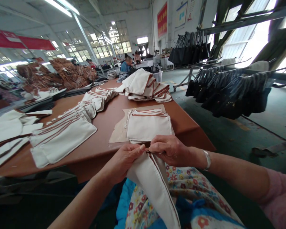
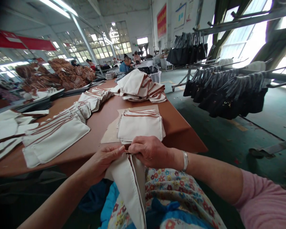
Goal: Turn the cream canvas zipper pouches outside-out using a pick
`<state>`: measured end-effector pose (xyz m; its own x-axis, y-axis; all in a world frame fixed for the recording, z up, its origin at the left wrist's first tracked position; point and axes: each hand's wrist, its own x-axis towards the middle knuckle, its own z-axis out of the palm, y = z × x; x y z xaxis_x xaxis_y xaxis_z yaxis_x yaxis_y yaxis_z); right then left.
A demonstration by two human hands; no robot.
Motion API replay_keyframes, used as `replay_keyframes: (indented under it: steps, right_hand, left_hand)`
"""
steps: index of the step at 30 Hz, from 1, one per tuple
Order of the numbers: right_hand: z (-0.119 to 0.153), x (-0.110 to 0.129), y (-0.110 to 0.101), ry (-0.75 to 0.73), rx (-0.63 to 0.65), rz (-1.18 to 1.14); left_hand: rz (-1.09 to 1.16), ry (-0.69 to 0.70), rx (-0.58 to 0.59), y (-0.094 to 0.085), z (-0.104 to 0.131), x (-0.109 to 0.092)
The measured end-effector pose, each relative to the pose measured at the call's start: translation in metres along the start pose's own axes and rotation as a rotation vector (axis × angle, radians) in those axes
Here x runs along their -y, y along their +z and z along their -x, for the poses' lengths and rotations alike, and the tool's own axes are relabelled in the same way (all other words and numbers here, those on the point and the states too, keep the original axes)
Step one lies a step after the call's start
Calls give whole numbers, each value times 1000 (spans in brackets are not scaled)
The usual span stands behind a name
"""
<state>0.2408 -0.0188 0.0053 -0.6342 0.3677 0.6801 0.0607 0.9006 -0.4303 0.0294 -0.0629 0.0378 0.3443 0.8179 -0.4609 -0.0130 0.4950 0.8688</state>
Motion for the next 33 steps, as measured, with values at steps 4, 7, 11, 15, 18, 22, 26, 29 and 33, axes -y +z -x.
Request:
replay_keyframes:
  steps: [4,7,11,15,18,22,26,29,33]
  right_hand:
    - [7,-7,4,-196,-20,218]
    - [9,-7,4,-182,-2,153]
    - [5,-2,-5,252,34,-377]
    - [-8,-2,-20,657,178,-673]
    - [-20,-5,-26,637,353,-651]
    - [-26,-5,-24,507,414,-570]
    - [-17,-3,-14,395,287,-464]
    - [-11,-2,-10,389,215,-392]
    - [-12,-2,-13,386,153,-384]
  left_hand:
    - [-75,-14,-27,2,-2,3]
    - [-239,61,-67,4,0,2]
    - [-619,214,-83,7,9,-6]
    - [-842,346,-87,9,16,-13]
    - [-974,466,-118,10,17,-15]
    - [-1097,586,-129,13,18,-15]
    - [-1130,580,-171,11,14,-10]
    - [-962,452,-98,5,11,-10]
    - [-669,292,224,-17,13,-16]
